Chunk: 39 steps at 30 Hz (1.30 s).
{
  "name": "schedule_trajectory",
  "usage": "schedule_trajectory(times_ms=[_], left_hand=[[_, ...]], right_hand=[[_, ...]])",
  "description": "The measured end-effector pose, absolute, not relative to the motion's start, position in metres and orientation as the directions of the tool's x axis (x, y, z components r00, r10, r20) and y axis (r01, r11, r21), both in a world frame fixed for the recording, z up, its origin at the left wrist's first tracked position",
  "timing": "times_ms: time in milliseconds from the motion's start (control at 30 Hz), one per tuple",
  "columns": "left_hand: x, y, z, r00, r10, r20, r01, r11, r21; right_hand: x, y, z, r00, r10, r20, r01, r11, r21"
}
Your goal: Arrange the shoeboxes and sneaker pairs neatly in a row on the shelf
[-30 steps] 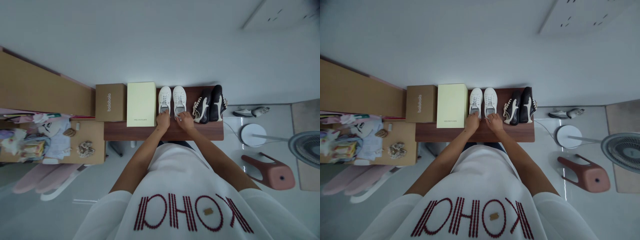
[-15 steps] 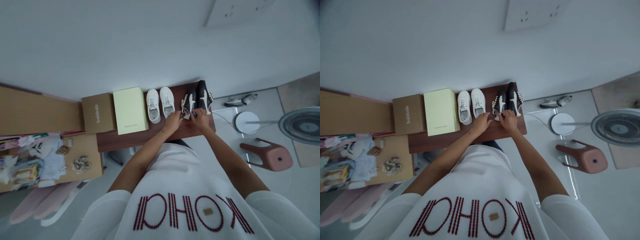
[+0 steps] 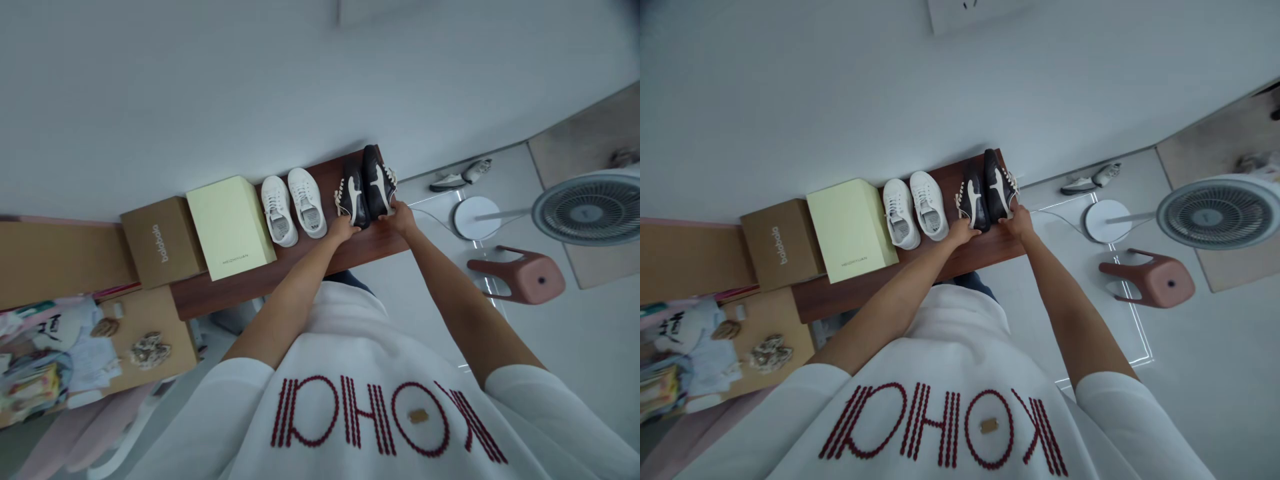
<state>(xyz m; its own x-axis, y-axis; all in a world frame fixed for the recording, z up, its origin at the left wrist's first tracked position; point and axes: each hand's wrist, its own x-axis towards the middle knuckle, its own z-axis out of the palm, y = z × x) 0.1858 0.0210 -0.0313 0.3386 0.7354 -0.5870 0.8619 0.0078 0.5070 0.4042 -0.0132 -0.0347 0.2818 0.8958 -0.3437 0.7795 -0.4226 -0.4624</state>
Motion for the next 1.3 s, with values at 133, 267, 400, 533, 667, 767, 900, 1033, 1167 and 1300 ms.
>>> schedule_trajectory(times_ms=[133, 267, 400, 533, 667, 767, 900, 1033, 1167, 1300], left_hand=[[0.179, 0.021, -0.029, 0.365, 0.759, -0.539, 0.869, -0.069, 0.490], [0.177, 0.020, -0.018, 0.409, 0.769, -0.492, 0.857, -0.138, 0.496], [0.185, 0.020, -0.002, 0.423, 0.762, -0.490, 0.866, -0.181, 0.466], [0.197, 0.020, 0.013, 0.419, 0.748, -0.515, 0.887, -0.217, 0.407], [0.209, 0.023, 0.021, 0.429, 0.740, -0.518, 0.892, -0.258, 0.371], [0.215, 0.025, 0.023, 0.418, 0.742, -0.524, 0.901, -0.264, 0.346], [0.221, 0.028, 0.021, 0.393, 0.758, -0.522, 0.912, -0.249, 0.325], [0.223, 0.030, 0.019, 0.387, 0.752, -0.533, 0.916, -0.248, 0.315], [0.225, 0.031, 0.018, 0.388, 0.746, -0.541, 0.916, -0.249, 0.313], [0.228, 0.034, 0.017, 0.376, 0.748, -0.547, 0.920, -0.230, 0.318]], right_hand=[[0.405, -0.005, -0.034, 0.267, 0.856, -0.443, 0.778, -0.463, -0.424], [0.407, -0.005, -0.028, 0.129, 0.922, -0.365, 0.854, -0.290, -0.432], [0.403, -0.010, -0.018, 0.042, 0.949, -0.311, 0.932, -0.149, -0.330], [0.397, -0.012, -0.008, 0.015, 0.953, -0.302, 0.978, -0.077, -0.194], [0.390, -0.007, -0.001, -0.015, 0.950, -0.313, 0.994, -0.019, -0.106], [0.385, -0.002, 0.001, -0.018, 0.944, -0.330, 0.997, -0.009, -0.080], [0.381, 0.003, -0.001, -0.017, 0.938, -0.348, 0.996, -0.013, -0.084], [0.379, 0.007, -0.004, -0.015, 0.935, -0.355, 0.996, -0.016, -0.085], [0.377, 0.010, -0.007, -0.015, 0.935, -0.356, 0.995, -0.020, -0.096], [0.374, 0.010, -0.009, -0.020, 0.936, -0.351, 0.995, -0.016, -0.100]])
